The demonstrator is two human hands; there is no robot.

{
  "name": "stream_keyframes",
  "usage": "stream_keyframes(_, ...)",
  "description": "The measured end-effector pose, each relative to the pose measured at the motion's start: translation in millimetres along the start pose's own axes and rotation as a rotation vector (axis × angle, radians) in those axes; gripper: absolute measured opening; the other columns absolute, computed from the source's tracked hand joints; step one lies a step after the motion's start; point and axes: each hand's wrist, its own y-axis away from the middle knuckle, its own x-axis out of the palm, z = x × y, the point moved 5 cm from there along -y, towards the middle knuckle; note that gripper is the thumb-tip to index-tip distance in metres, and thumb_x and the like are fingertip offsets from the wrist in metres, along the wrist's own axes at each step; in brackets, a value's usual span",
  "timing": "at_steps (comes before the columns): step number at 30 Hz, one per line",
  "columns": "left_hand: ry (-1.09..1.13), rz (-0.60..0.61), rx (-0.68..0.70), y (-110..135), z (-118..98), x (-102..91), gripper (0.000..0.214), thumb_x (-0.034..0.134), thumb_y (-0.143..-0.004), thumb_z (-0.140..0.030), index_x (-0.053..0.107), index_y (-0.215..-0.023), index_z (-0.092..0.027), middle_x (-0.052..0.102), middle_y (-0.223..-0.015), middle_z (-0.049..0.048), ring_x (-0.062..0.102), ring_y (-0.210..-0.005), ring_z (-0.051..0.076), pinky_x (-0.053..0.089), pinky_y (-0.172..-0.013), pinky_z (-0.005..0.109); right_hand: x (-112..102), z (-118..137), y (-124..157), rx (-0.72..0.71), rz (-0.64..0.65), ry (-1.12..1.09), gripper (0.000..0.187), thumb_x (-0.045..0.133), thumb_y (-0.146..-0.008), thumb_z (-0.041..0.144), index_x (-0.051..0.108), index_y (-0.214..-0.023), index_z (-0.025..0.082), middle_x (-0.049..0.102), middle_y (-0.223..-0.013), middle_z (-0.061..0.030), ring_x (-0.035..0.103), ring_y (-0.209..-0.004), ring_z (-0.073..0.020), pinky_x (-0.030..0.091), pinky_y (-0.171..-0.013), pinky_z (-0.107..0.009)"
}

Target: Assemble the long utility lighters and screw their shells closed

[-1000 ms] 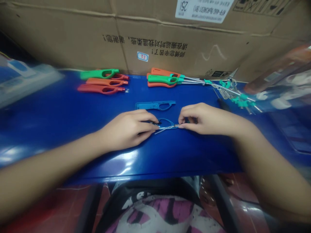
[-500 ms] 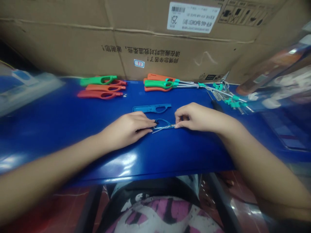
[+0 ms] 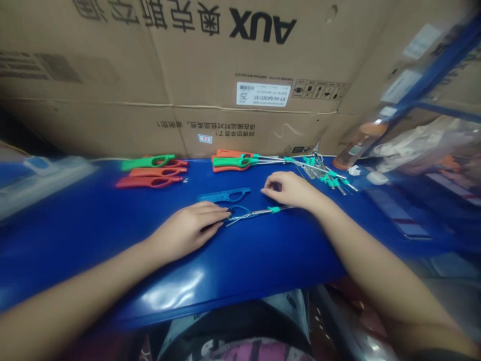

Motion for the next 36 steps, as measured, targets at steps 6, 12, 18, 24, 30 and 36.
stream_keyframes(6,-0.125,0.088,-0.060,0.3,-11.9,-4.9,0.036,0.049,-0.100,-0.025,0.070,-0.129,-0.022,0.073,-0.125,0.0065,0.069,-0.116,0.027,0.060,-0.098,0.045,-34.4,-69.7,-2.4,0.476,-0.274,0.187,0.022,0.053,-0.091,0.022,0.073,-0.099,0.017,0.076,-0.105,-0.0127,0.069,-0.095,-0.0238,0.049,-0.083,-0.031)
stream_keyframes(12,-0.074,0.176,-0.159,3.1,-12.7,-4.2,0.045,0.050,-0.097,-0.024,0.061,-0.141,-0.022,0.068,-0.135,0.0092,0.065,-0.124,0.027,0.059,-0.102,0.044,-61.7,-139.3,23.4,0.808,-0.211,0.262,0.013,0.067,-0.075,0.015,0.076,-0.084,0.015,0.076,-0.090,-0.0168,0.072,-0.085,-0.0283,0.052,-0.074,-0.032)
stream_keyframes(18,0.022,0.110,-0.133,2.8,-2.8,-3.2,0.039,0.051,-0.098,-0.026,0.066,-0.134,-0.022,0.071,-0.130,0.0059,0.069,-0.119,0.024,0.057,-0.104,0.041,-48.9,-152.9,19.3,0.797,-0.153,0.236,0.016,0.069,-0.082,0.031,0.076,-0.083,0.017,0.076,-0.080,-0.0094,0.072,-0.079,-0.0217,0.051,-0.069,-0.026)
stream_keyframes(24,0.024,0.054,-0.142,2.7,6.0,-7.8,0.035,0.054,-0.097,-0.031,0.069,-0.128,-0.022,0.076,-0.119,0.0051,0.075,-0.102,0.024,0.062,-0.090,0.037,-39.2,-145.7,13.5,0.829,-0.075,0.235,0.016,0.071,-0.078,0.027,0.074,-0.084,0.013,0.072,-0.076,-0.0120,0.069,-0.071,-0.0234,0.050,-0.065,-0.029)
stream_keyframes(30,0.003,0.051,-0.166,3.2,3.9,-9.0,0.036,0.058,-0.096,-0.029,0.067,-0.130,-0.023,0.077,-0.118,0.0055,0.075,-0.102,0.024,0.062,-0.089,0.037,-58.4,-115.9,21.6,0.786,-0.059,0.192,0.012,0.071,-0.079,0.028,0.070,-0.075,0.017,0.069,-0.068,-0.0064,0.062,-0.059,-0.0182,0.045,-0.057,-0.028)
stream_keyframes(36,0.047,0.046,-0.149,2.0,-1.4,-4.5,0.035,0.058,-0.098,-0.027,0.065,-0.131,-0.023,0.074,-0.123,0.0057,0.074,-0.106,0.023,0.060,-0.093,0.036,-48.0,-34.8,3.7,0.312,-0.087,-0.087,0.018,0.069,-0.082,0.035,0.068,-0.080,0.018,0.068,-0.075,-0.0029,0.057,-0.062,-0.0141,0.040,-0.056,-0.025)
